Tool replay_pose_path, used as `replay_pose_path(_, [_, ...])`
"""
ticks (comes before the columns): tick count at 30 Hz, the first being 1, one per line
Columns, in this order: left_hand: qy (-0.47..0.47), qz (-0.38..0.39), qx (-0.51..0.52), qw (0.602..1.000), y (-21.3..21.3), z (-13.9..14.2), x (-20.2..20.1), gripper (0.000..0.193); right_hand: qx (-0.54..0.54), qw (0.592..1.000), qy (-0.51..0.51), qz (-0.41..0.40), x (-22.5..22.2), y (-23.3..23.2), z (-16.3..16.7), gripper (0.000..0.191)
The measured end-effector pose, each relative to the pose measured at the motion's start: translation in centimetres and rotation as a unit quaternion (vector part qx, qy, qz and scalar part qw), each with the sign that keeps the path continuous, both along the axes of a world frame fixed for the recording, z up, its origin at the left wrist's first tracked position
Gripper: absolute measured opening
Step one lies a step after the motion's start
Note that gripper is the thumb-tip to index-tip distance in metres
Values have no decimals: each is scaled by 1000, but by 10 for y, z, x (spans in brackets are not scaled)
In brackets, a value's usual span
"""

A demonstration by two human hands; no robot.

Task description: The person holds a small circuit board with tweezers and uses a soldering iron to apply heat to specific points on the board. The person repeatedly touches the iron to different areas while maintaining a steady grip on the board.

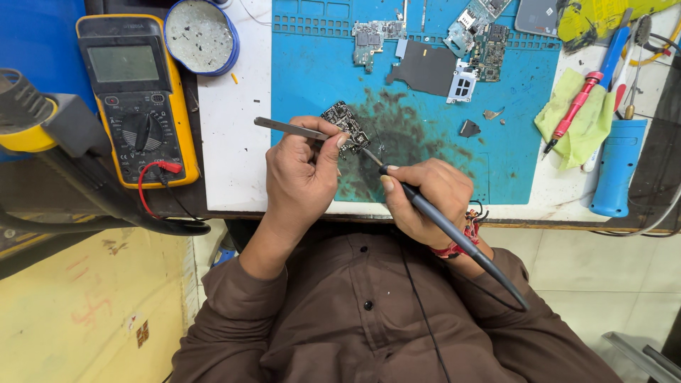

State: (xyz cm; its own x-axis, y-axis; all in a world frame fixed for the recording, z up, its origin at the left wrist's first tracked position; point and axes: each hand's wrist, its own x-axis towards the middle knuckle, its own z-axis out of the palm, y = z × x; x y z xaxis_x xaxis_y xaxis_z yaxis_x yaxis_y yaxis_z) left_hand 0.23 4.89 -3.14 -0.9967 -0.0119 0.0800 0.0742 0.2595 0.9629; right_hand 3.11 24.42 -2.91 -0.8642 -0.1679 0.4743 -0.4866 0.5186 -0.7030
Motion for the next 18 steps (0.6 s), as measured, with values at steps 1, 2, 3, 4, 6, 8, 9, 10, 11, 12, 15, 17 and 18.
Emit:
replay_pose_path(1, [-3, -1, 4, 1000, 0, 0, 0, 11, 1, 1000, -2, 0, 0, 0, 0, 13])
replay_pose_path(2, [-6, -3, 7, 1000, 0, 0, 0, 11, -1, 1000, -1, 0, 0, 0, 0, 13])
replay_pose_path(3, [-6, -1, 4, 1000, 0, 0, 0, 11, -4, 1000, -1, 0, 0, 0, 0, 13])
replay_pose_path(4, [-7, 0, 1, 1000, 0, 0, 0, 11, -6, 1000, -1, 0, 0, 0, 1, 12])
replay_pose_path(6, [-3, 0, 0, 1000, 0, -1, 0, 11, -1, 1000, 1, 1, 0, 0, 1, 13])
replay_pose_path(8, [4, -3, 5, 1000, 0, -1, 0, 11, -2, 1000, 1, 1, 0, 0, 1, 13])
replay_pose_path(9, [3, -3, 5, 1000, 0, -1, 0, 11, -4, 1000, 0, 1, 0, 0, 1, 13])
replay_pose_path(10, [2, -3, 5, 1000, 0, -1, 0, 11, -7, 1000, 0, 1, 0, -1, 1, 13])
replay_pose_path(11, [1, -2, 4, 1000, 0, -1, 0, 11, -6, 1000, 0, 0, 0, -1, 0, 13])
replay_pose_path(12, [2, -3, 5, 1000, 0, -1, 0, 11, -4, 1000, 1, -1, 0, -1, 0, 13])
replay_pose_path(15, [-2, -3, 8, 1000, 0, -1, 0, 11, -3, 1000, 1, -5, 0, -1, 0, 13])
replay_pose_path(17, [-9, 0, 13, 1000, 0, -1, 0, 12, -5, 1000, 2, -7, 0, -1, -1, 13])
replay_pose_path(18, [-10, -1, 14, 1000, 0, -1, 0, 12, -6, 1000, 2, -6, 0, -1, -1, 13])
